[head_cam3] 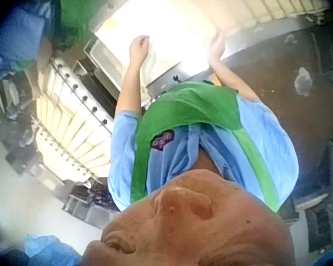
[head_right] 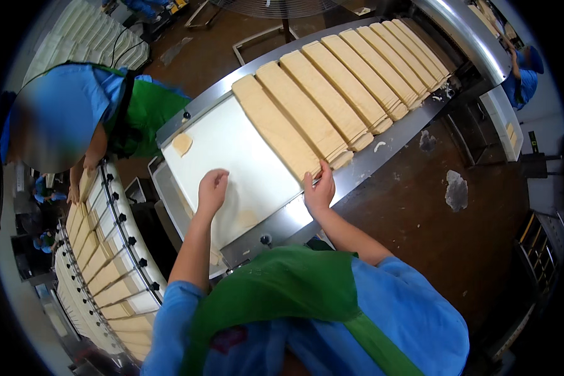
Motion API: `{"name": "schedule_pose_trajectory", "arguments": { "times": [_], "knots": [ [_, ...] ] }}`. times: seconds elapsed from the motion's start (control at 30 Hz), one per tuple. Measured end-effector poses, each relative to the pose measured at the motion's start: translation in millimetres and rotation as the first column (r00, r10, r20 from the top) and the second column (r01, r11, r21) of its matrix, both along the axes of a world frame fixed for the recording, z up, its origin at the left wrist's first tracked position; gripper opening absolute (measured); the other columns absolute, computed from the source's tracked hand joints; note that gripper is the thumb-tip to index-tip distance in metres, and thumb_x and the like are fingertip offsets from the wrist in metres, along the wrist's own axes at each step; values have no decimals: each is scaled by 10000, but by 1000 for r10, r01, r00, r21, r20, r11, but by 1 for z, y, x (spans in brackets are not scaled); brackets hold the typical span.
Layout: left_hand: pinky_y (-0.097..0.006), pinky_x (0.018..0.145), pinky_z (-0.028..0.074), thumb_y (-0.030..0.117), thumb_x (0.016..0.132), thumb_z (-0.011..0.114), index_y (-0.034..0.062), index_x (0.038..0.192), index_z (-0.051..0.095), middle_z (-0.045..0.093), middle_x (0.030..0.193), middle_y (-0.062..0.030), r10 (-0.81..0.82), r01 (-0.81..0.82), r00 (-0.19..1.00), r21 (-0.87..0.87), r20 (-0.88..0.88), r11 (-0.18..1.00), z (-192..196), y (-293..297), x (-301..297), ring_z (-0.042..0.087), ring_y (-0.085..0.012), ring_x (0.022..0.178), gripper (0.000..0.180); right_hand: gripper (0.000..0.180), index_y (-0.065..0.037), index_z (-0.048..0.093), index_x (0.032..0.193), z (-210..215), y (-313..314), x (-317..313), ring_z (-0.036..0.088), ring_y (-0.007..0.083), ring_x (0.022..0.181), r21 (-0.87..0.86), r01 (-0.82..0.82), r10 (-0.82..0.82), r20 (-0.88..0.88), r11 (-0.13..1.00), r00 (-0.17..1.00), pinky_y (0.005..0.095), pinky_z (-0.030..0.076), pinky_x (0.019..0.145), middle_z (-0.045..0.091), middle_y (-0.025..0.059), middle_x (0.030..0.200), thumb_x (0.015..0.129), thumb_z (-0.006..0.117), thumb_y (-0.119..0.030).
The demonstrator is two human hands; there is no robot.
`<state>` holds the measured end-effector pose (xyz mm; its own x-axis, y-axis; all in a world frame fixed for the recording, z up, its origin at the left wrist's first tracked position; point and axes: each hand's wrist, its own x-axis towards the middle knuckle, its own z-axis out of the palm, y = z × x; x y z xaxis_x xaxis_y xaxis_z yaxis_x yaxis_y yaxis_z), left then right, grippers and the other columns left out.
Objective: The person picks up long rectangular dough slabs from a moving conveyor belt by hand, aligns them on the belt, and occasionally places pieces into a nearby plastic bin.
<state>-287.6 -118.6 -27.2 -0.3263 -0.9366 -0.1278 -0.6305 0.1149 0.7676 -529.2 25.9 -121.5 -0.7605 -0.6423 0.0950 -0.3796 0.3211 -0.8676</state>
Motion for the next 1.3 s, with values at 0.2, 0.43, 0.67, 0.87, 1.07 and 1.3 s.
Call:
{"name": "schedule_pose_trajectory", "arguments": {
  "times": [0.2,0.43,0.67,0.87,1.07,1.3],
  "knots": [
    [-431,965,434,155,796,662,30,1142,607,613,1152,-166,-121,234,957,-455,264,859,-26,-125,-94,552,-356,1107,372,592,-20,486,1317,-4,0,-1,486,186,676,-36,-34,30,-110,999,993,325,421,614,511,66,800,785,682,-195],
    [-501,986,381,385,765,693,50,1281,494,487,1338,-123,42,210,880,-469,472,858,-35,-187,-181,411,-284,1286,646,617,12,498,1283,8,-1,-4,517,262,770,12,-75,75,-37,997,996,385,429,719,544,101,828,740,695,-202],
    [-512,965,374,444,745,697,61,1333,442,484,1299,-115,273,-67,812,-382,517,922,-22,-154,-150,400,-276,1277,746,474,1,531,1247,14,2,-5,521,275,763,40,-190,194,-191,981,962,411,415,732,563,107,828,813,620,-166],
    [-505,923,429,499,710,721,8,1218,525,561,1174,-199,477,-229,639,-442,604,867,6,-105,-30,520,-343,1151,733,454,-21,506,1260,53,3,17,606,389,880,268,-573,550,160,775,819,499,467,766,622,218,866,861,589,-221],
    [-461,864,483,511,672,794,-45,1085,586,610,1070,-220,496,-469,599,-227,628,854,46,-19,92,595,-379,1020,723,722,-64,411,1328,89,-32,16,592,416,996,385,-798,803,198,463,561,481,490,854,567,261,1060,754,724,-373],
    [-392,848,507,344,619,900,-41,1148,502,641,1023,-190,723,-721,690,-96,-17,686,-26,76,158,637,-320,945,765,744,-86,426,1279,77,-47,32,547,420,1059,256,-858,874,86,445,479,445,475,933,504,239,1132,650,809,-190]
  ]
}}
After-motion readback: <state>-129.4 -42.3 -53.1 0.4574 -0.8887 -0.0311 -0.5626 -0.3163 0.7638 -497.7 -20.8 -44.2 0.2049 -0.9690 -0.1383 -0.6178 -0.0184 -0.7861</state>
